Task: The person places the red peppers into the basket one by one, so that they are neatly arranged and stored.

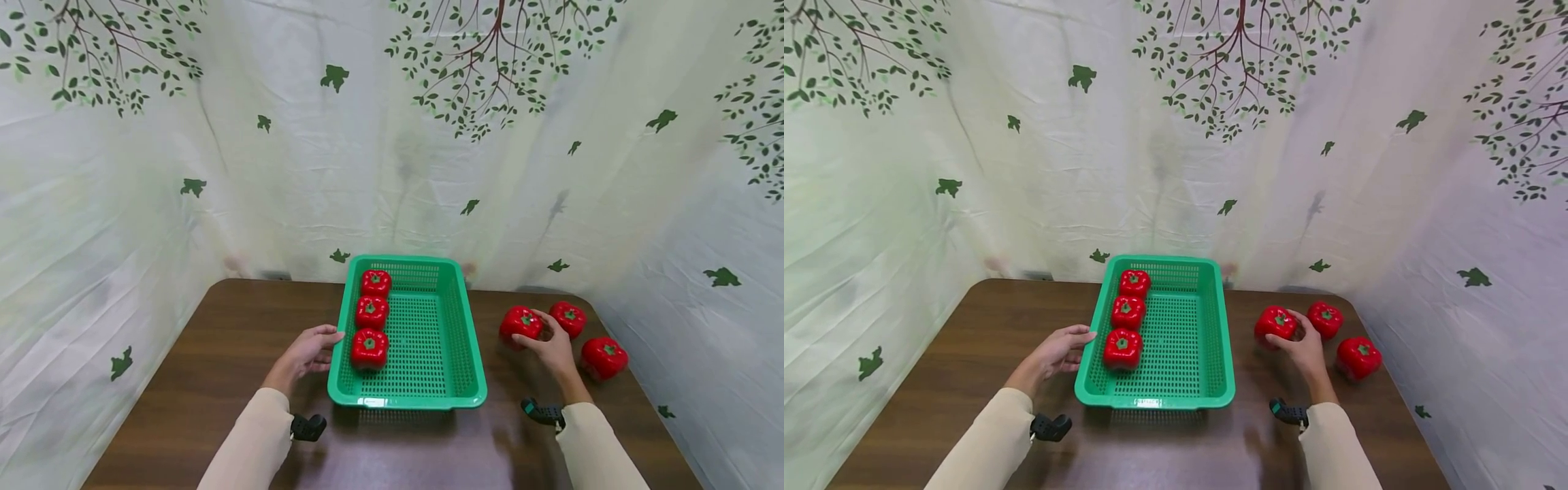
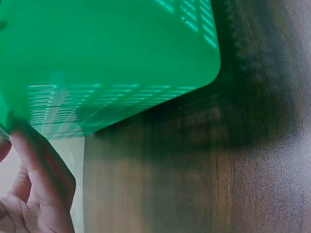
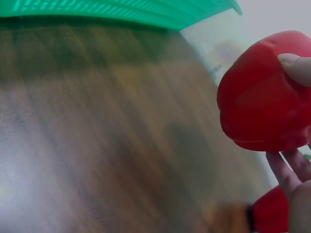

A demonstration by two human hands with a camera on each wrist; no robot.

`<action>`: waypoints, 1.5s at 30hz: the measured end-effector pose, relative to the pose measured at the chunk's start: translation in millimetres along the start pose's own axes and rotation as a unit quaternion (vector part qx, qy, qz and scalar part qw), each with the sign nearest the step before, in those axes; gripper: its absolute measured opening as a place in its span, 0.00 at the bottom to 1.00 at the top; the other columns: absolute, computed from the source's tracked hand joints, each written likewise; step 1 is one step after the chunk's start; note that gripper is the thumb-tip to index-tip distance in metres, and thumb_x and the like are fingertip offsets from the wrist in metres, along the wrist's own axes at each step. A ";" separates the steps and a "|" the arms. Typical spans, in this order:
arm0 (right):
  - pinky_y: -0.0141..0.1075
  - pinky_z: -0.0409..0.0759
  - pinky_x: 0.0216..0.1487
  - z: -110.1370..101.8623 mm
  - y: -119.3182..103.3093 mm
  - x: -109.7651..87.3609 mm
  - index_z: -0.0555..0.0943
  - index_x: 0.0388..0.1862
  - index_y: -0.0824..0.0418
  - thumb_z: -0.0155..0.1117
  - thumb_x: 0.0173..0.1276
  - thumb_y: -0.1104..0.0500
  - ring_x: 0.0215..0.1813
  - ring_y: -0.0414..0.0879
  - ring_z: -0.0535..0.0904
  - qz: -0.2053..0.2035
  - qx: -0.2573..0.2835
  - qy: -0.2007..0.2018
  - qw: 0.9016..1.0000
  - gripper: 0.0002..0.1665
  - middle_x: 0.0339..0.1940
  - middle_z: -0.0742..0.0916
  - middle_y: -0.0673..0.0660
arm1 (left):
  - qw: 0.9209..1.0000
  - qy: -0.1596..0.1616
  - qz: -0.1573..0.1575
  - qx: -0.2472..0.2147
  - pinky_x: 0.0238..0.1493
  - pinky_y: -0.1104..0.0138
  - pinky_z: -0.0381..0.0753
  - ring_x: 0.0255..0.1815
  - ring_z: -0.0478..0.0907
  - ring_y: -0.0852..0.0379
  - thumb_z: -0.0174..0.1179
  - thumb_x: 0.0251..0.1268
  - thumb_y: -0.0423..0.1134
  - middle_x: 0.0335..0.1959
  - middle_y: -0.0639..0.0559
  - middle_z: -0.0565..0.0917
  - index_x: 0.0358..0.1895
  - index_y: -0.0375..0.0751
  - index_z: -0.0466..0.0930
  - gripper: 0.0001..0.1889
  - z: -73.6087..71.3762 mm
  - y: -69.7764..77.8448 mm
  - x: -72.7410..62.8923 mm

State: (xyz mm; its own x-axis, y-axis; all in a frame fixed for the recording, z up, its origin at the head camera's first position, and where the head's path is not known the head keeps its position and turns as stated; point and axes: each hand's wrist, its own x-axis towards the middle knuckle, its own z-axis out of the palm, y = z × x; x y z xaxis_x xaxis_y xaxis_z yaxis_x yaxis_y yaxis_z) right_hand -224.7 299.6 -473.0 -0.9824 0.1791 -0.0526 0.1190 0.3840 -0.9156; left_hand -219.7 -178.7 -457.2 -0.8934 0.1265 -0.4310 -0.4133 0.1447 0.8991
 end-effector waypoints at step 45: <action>0.48 0.75 0.59 -4.1 -94.8 18.2 0.59 0.73 0.63 0.69 0.63 0.58 0.68 0.65 0.65 -0.131 -0.010 -0.175 0.976 0.44 0.70 0.67 0.66 | 1.000 0.004 -0.004 -0.013 0.39 0.61 0.84 0.32 0.83 0.53 0.57 0.69 0.47 0.40 0.47 0.83 0.57 0.37 0.72 0.21 -1.9 -0.8 -1.8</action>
State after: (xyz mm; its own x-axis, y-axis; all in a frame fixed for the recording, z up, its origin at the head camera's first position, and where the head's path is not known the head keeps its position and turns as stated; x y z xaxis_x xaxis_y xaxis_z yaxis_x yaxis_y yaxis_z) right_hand -253.3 270.1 -385.6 -0.9680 -0.2470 0.0450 -0.1427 0.3937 -0.9081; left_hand -218.1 -180.8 -456.9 -0.8912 0.1182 -0.4380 -0.4249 0.1207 0.8972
